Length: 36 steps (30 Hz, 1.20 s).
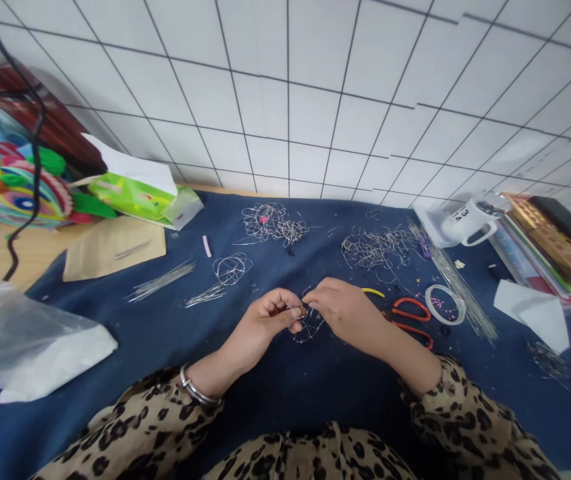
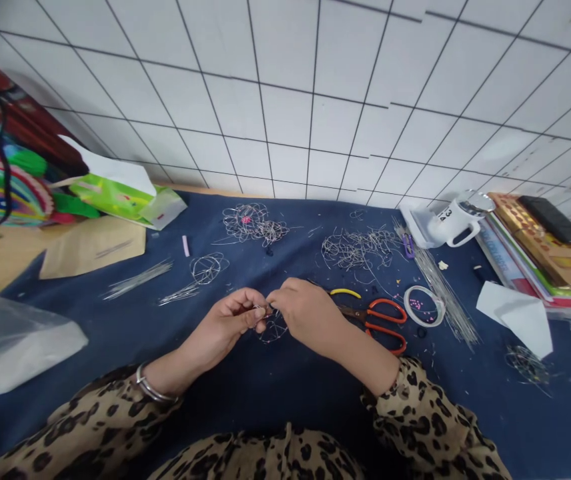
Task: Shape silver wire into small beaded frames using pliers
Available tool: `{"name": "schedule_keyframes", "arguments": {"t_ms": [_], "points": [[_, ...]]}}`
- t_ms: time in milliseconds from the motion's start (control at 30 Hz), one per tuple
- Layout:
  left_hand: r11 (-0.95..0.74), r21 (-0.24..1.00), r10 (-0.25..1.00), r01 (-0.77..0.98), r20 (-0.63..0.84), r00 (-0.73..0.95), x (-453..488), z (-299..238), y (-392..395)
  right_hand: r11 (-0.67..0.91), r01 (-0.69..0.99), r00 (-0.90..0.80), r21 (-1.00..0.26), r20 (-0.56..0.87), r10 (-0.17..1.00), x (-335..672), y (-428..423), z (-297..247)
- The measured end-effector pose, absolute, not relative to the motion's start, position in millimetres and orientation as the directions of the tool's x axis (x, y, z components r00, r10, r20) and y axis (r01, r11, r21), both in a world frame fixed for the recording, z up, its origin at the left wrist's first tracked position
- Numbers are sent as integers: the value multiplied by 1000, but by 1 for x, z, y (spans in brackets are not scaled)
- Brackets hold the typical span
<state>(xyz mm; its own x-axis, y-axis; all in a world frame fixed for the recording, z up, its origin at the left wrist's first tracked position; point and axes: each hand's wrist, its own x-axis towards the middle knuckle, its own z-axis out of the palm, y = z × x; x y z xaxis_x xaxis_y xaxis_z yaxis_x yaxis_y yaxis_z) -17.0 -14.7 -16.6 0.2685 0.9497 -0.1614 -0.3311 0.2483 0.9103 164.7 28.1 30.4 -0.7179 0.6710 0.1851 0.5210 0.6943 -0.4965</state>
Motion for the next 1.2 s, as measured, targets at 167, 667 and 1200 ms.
{"name": "schedule_keyframes", "arguments": {"t_ms": [167,667,1200], "points": [[251,919,944,-304,-164,286,-16,-17,-16,693,561,-717,-452,152,680,164,23,28],[304,914,921,-267,-210,329,-17,-20,-15,460,464,-632,-757,80,771,163,27,35],[337,896,908,-287,-230,349,-17,-17,-15,183,373,-534,-910,-49,844,157,24,27]]}}
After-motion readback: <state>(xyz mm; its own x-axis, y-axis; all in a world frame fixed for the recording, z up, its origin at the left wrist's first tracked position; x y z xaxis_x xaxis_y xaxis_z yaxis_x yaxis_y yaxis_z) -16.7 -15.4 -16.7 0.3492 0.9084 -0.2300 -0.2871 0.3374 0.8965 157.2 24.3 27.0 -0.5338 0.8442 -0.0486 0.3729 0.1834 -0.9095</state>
